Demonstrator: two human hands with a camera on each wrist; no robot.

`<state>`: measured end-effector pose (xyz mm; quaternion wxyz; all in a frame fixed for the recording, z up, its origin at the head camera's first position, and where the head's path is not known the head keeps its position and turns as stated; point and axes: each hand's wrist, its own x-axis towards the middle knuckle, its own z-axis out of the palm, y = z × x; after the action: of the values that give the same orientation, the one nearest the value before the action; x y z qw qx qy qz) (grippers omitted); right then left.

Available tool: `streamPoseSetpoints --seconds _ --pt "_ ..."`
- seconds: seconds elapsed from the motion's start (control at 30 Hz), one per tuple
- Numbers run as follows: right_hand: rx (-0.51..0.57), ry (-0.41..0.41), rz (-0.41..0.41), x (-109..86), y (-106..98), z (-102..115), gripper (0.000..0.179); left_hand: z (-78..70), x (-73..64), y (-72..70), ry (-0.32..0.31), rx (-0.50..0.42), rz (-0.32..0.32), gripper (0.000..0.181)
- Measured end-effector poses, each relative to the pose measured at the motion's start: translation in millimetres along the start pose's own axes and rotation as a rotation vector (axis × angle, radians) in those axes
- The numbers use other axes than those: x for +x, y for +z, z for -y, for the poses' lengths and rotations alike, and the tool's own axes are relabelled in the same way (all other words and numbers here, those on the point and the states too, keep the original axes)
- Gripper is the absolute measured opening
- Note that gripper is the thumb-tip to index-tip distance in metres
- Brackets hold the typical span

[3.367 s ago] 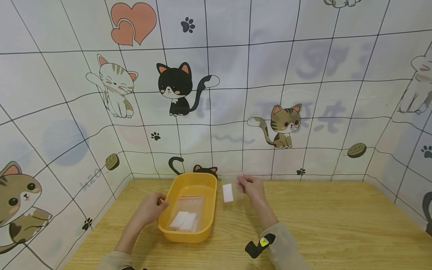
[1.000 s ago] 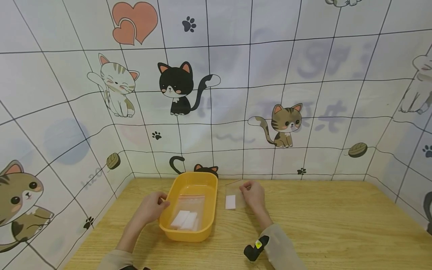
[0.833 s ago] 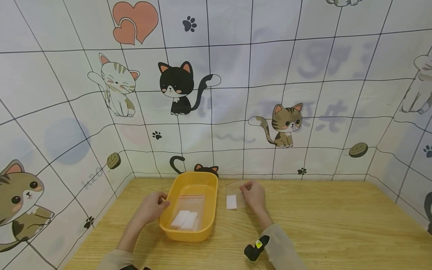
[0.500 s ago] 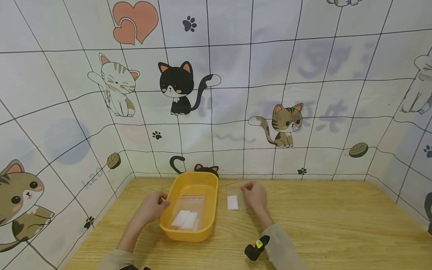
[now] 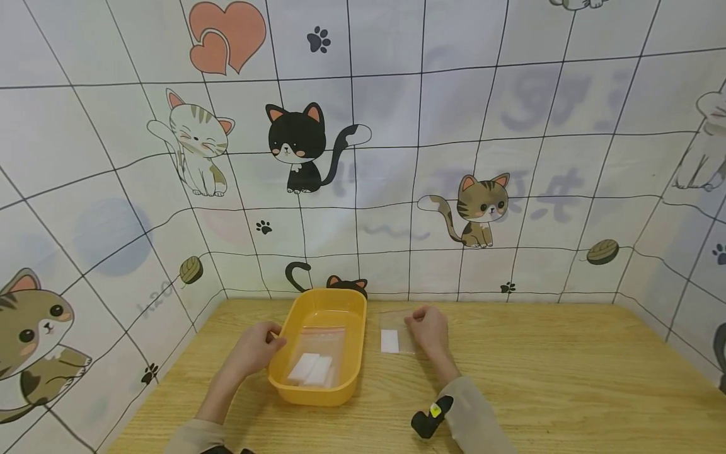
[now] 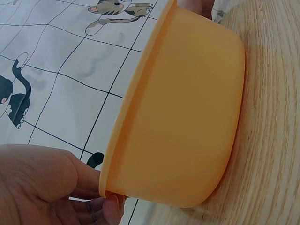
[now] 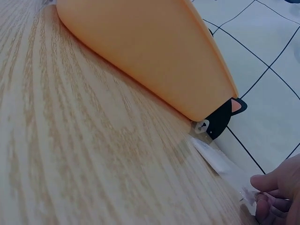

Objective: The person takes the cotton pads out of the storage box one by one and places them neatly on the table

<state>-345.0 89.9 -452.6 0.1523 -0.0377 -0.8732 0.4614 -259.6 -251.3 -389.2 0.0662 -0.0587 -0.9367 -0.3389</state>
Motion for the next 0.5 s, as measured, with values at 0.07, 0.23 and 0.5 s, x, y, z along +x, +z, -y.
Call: streamPoseSetpoints --seconds 0.07,0.23,0.5 --pt "0.001 -0.006 -0.006 -0.3 -0.6 -1.0 0.015 -0.1 -0.2 0.1 -0.002 -0.002 0.002 0.017" --pt "-0.012 -0.005 -0.011 0.9 -0.5 -3.1 0.016 -0.9 -0.4 -0.2 -0.005 -0.01 0.006 0.017" --pt "-0.018 0.004 -0.006 1.9 -0.7 -3.5 0.017 -1.3 0.1 -0.4 -0.01 -0.018 0.014 0.017"
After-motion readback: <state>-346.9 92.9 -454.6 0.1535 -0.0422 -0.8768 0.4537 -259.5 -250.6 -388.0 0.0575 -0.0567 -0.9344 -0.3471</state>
